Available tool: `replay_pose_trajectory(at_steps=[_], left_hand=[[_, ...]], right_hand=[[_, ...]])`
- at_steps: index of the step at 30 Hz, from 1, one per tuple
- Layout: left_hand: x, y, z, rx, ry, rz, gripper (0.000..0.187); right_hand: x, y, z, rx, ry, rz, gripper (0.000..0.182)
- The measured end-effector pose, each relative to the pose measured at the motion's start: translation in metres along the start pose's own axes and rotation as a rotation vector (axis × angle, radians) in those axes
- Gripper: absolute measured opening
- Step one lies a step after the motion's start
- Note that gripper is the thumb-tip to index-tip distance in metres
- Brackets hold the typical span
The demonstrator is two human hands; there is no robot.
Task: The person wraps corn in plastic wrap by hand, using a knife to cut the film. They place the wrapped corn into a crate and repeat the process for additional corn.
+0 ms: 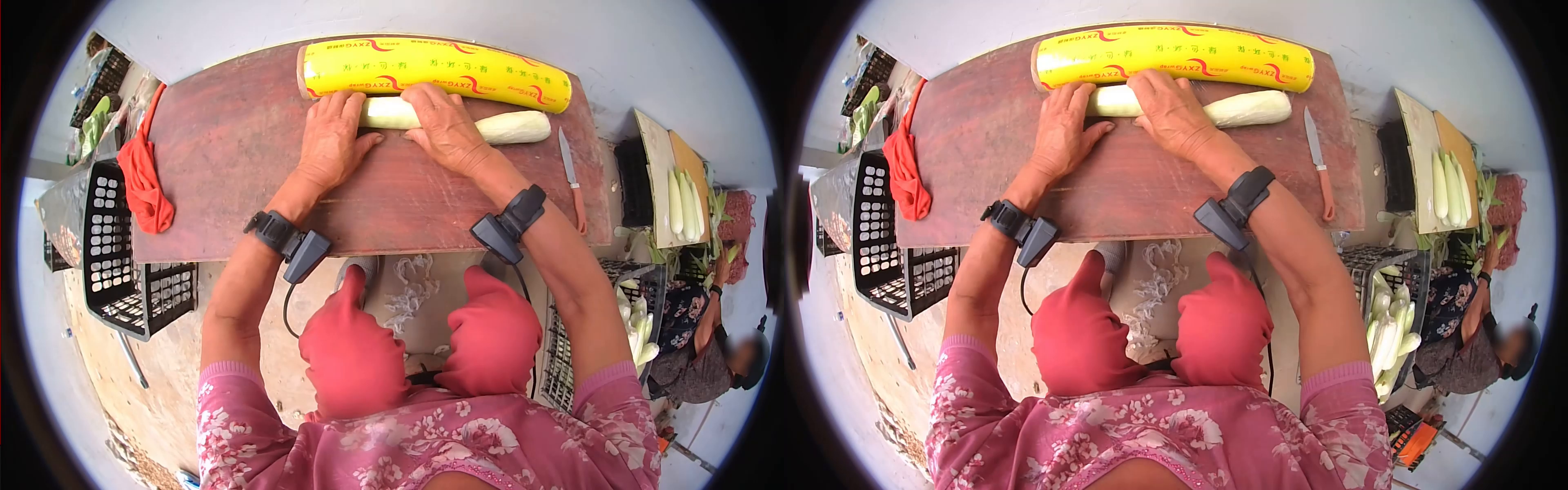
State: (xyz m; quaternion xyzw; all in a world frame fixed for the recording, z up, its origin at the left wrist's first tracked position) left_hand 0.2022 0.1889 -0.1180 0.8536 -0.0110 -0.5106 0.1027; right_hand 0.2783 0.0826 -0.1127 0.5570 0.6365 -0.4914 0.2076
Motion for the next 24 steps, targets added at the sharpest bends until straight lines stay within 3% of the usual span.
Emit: replay_pose_trajectory(at_steps=[11, 20, 24], left_hand=[[0.013, -0.019, 0.001, -0.040, 0.044, 0.078, 0.053], [0.011, -0.025, 0.005, -0.044, -0.022, 0.261, 0.047], [0.010, -0.026, 0.006, -0.032, -0.016, 0.290, 0.047]], right_hand=[[-0.009, 0.000, 0.002, 0.093, 0.049, 0.275, 0.051], [-0.016, 0.041, 0.004, 0.343, 0.004, -0.202, 0.020], [-0.022, 0.026, -0.005, 0.193, 0.121, -0.187, 0.017]])
Point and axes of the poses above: each hand's wrist, its own z-axis away from the middle knuckle, its own x-axis out of the palm, y = z × x, the point moved 10 cm from there along -z, towards the middle knuckle, and after that the axes turned 9 degrees about -z, right-handed, at the moved point
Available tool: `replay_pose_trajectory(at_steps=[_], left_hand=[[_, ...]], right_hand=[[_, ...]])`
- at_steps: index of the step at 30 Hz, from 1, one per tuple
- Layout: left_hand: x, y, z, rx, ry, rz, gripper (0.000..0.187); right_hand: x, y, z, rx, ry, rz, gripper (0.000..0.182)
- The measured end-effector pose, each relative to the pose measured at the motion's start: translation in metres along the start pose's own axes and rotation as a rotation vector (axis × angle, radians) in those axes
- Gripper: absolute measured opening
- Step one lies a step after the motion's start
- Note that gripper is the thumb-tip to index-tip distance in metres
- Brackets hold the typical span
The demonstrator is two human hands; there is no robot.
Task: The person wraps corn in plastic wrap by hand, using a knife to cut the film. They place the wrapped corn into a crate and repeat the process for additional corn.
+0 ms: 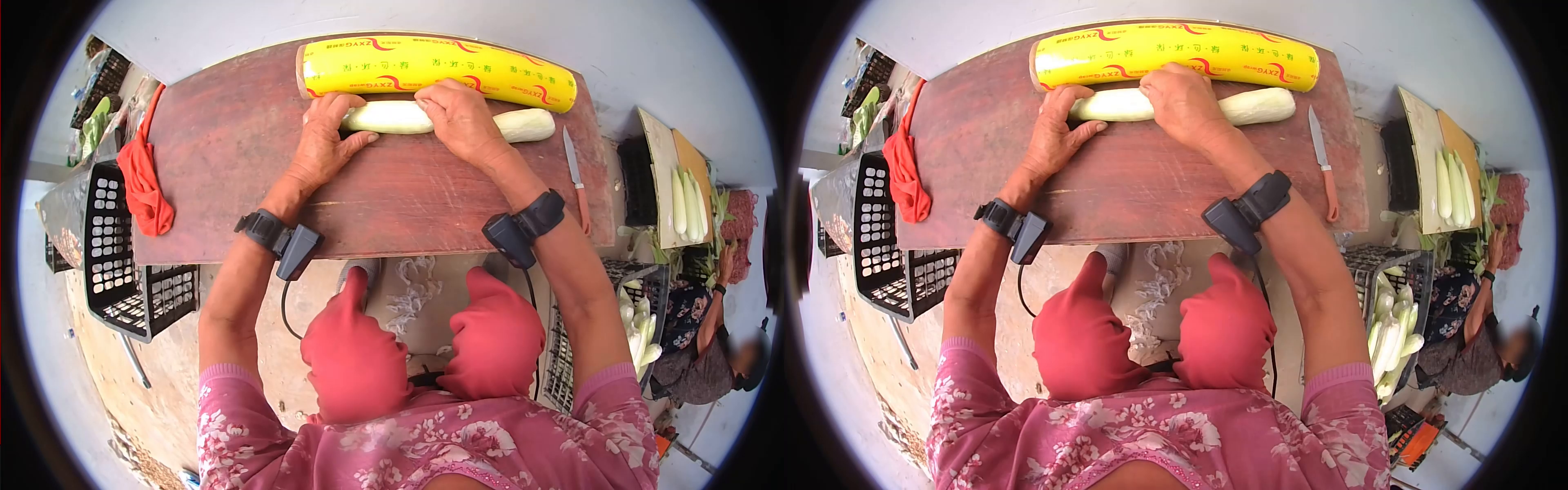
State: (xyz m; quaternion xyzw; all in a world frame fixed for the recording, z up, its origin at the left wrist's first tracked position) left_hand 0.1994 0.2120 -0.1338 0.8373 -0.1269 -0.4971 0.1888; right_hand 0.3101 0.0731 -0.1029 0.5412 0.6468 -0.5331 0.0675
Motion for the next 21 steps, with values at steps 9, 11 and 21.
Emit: replay_pose_trajectory(at_steps=[9, 11, 21], left_hand=[[-0.001, 0.000, 0.000, 0.013, 0.012, 0.009, 0.047], [-0.001, 0.000, -0.001, 0.021, 0.019, 0.012, 0.047], [0.000, 0.000, -0.001, 0.014, 0.023, 0.017, 0.047]], right_hand=[[0.013, -0.012, -0.014, -0.086, -0.144, 0.091, 0.014], [0.015, -0.023, -0.013, -0.211, -0.167, 0.166, 0.011], [0.018, -0.009, -0.012, 0.003, -0.068, 0.231, 0.012]])
Point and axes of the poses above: each hand's wrist, its own z-axis away from the middle knuckle, its own x-axis out of the palm, y = z × x, the point moved 10 cm from there along -z, towards the middle knuckle, and after that the axes turned 9 degrees about -z, right-handed, at the moved point
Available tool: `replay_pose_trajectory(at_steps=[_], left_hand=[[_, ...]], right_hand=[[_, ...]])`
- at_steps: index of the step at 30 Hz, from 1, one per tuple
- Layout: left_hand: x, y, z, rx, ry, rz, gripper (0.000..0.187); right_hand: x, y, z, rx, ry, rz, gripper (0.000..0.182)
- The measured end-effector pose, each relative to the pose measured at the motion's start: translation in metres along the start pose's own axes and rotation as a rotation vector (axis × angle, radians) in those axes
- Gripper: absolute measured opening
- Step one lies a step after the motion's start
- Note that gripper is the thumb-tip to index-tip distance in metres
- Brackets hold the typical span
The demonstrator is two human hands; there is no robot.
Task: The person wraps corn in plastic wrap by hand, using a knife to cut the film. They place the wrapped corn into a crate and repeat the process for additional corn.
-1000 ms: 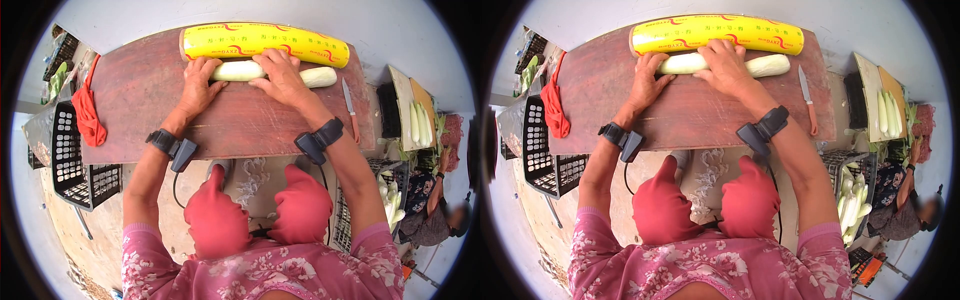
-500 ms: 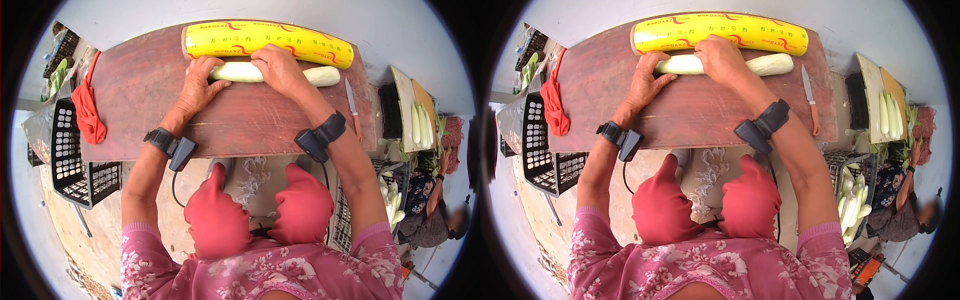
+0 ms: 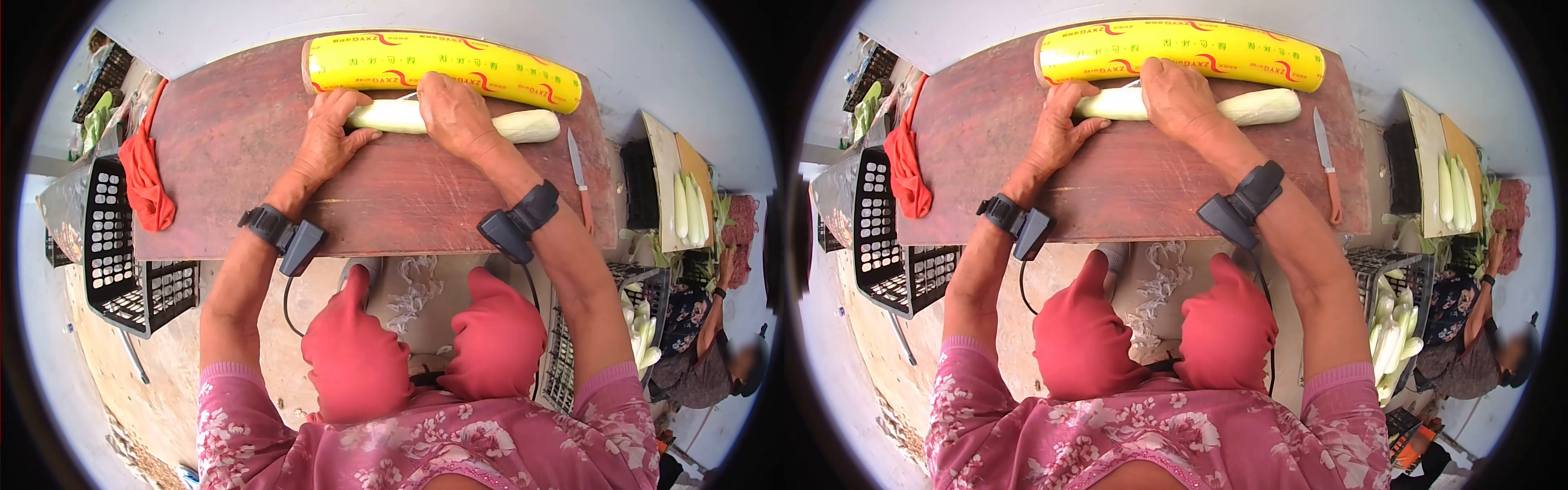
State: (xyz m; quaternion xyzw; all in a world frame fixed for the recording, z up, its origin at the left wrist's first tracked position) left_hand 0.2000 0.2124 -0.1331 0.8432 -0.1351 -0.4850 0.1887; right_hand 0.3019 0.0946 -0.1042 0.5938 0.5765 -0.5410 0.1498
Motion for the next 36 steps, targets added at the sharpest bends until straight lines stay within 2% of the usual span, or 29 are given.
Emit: replay_pose_trajectory(at_steps=[11, 13, 17, 26, 29, 36], left_hand=[[0.004, 0.005, -0.001, 0.050, -0.010, -0.077, 0.057], [0.008, 0.007, -0.001, 0.058, -0.082, -0.144, 0.057], [0.008, 0.009, 0.001, 0.114, -0.037, -0.165, 0.055], [0.007, 0.008, -0.001, 0.085, -0.044, -0.138, 0.054], [0.007, 0.007, -0.002, 0.086, -0.034, -0.138, 0.054], [0.006, 0.005, -0.004, 0.047, -0.062, -0.122, 0.054]], right_hand=[[0.003, 0.007, -0.002, 0.016, 0.050, 0.033, 0.015], [0.003, 0.009, -0.003, 0.037, 0.043, 0.022, 0.014], [0.003, 0.018, -0.008, 0.147, 0.021, -0.042, 0.015], [-0.009, 0.017, -0.008, 0.119, -0.022, -0.037, 0.021], [-0.005, 0.018, -0.010, 0.107, -0.068, 0.050, 0.014], [-0.005, 0.035, 0.002, 0.045, -0.144, 0.086, 0.014]])
Point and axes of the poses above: each hand's wrist, its own z-axis away from the middle knuckle, its own x-axis out of the palm, y = z × x, the point moved 10 cm from there along -z, towards the middle knuckle, and after that the axes turned 9 degrees about -z, right-handed, at the moved point
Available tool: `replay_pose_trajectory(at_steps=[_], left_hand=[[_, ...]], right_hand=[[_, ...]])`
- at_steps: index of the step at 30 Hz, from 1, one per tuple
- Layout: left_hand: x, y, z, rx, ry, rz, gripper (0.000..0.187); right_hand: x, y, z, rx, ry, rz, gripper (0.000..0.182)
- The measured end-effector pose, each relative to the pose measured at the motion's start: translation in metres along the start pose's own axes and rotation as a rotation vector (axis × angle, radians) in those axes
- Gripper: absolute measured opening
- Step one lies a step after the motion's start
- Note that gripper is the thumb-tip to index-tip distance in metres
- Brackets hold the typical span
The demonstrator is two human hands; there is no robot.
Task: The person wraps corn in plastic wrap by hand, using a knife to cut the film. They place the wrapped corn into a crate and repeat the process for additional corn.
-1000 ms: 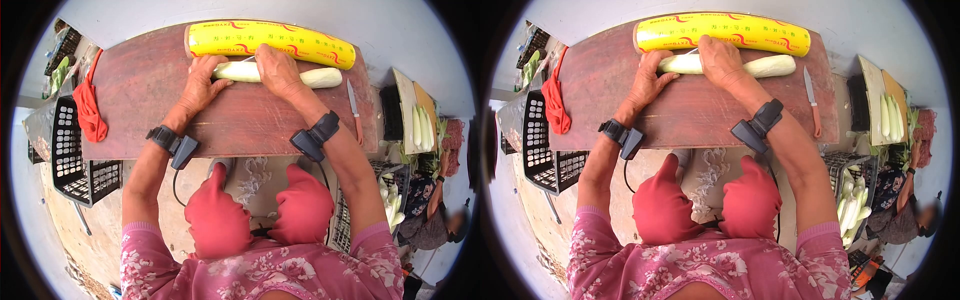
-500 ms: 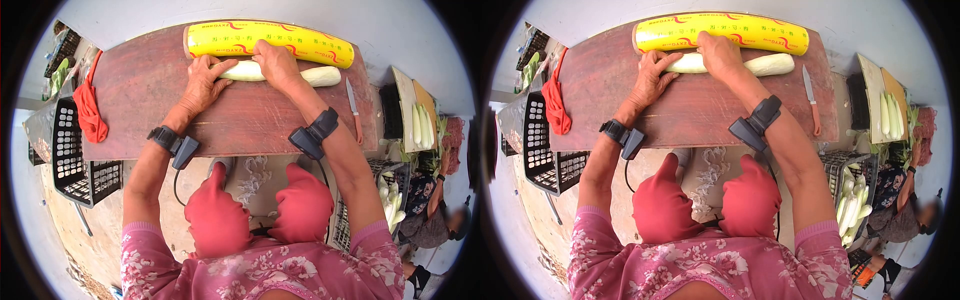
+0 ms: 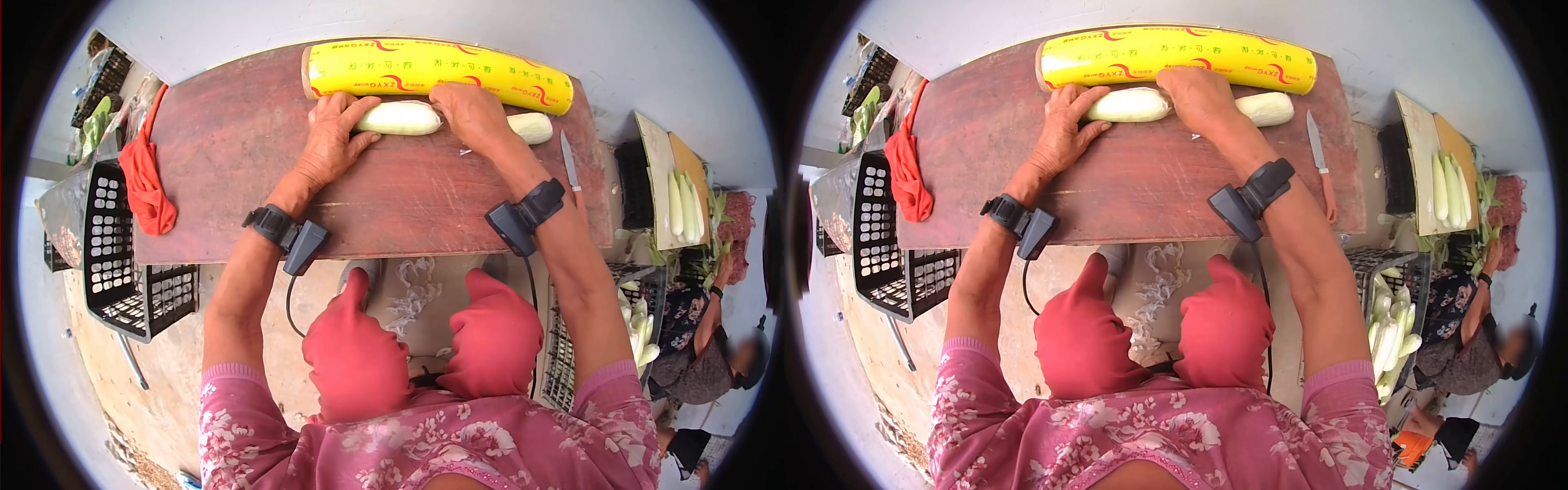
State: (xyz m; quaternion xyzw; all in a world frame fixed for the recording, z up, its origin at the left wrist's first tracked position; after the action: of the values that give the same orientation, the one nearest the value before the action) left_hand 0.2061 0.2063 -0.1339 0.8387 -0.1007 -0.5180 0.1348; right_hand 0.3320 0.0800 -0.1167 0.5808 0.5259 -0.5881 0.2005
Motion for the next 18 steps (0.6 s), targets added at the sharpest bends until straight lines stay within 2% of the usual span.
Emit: replay_pose_trajectory(at_steps=[5, 8, 11, 14, 15, 18], left_hand=[[0.001, 0.000, -0.001, -0.016, -0.026, 0.002, 0.055], [0.001, 0.000, -0.001, -0.021, -0.026, -0.003, 0.056], [0.002, 0.000, -0.001, -0.011, -0.020, -0.013, 0.056], [0.003, 0.000, -0.002, -0.011, -0.026, -0.029, 0.056], [0.003, 0.000, -0.002, -0.012, -0.032, -0.038, 0.056], [0.002, 0.001, -0.003, -0.021, -0.048, -0.055, 0.057]], right_hand=[[-0.018, 0.010, 0.012, -0.008, 0.022, 0.237, 0.011], [-0.054, -0.014, 0.022, -0.045, 0.317, 0.102, 0.011], [-0.045, -0.066, 0.036, -0.419, 0.380, -0.068, 0.023], [-0.014, -0.082, 0.037, -0.444, 0.289, -0.045, 0.039], [-0.002, -0.078, 0.035, -0.397, 0.241, 0.047, 0.050], [0.021, -0.047, 0.027, -0.124, 0.117, -0.050, 0.061]])
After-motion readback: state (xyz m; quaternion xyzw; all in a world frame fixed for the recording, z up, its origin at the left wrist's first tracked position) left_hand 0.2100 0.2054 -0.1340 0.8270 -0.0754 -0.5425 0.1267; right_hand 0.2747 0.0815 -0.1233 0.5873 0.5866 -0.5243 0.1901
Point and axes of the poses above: each hand's wrist, its own z-axis away from the middle knuckle, its own x-axis out of the palm, y = z × x, the point moved 10 cm from there along -z, towards the middle knuckle, and after that the axes turned 9 degrees about -z, right-handed, at the moved point
